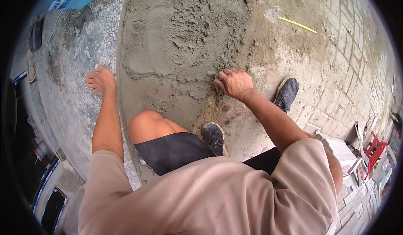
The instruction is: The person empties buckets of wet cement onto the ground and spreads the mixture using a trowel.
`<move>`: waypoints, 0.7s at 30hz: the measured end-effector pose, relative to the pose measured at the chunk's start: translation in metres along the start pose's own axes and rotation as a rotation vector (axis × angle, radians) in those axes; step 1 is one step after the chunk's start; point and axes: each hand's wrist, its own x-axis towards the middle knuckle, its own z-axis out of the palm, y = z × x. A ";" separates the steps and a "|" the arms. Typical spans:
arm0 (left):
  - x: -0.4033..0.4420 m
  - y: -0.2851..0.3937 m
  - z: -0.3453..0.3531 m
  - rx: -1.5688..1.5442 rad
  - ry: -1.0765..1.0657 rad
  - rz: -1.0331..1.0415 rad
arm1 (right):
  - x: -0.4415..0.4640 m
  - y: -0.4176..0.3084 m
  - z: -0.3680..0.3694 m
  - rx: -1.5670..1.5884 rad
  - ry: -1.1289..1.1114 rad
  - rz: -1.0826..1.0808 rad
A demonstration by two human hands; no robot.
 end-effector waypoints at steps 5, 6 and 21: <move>-0.001 0.000 -0.002 -0.020 -0.060 -0.003 | 0.117 0.063 -0.074 -0.183 0.307 0.327; -0.001 0.000 -0.004 -0.027 -0.058 -0.010 | 0.137 0.068 -0.090 -0.188 0.313 0.321; -0.005 0.001 -0.010 -0.010 -0.037 0.008 | 0.255 0.052 -0.140 1.221 0.122 0.773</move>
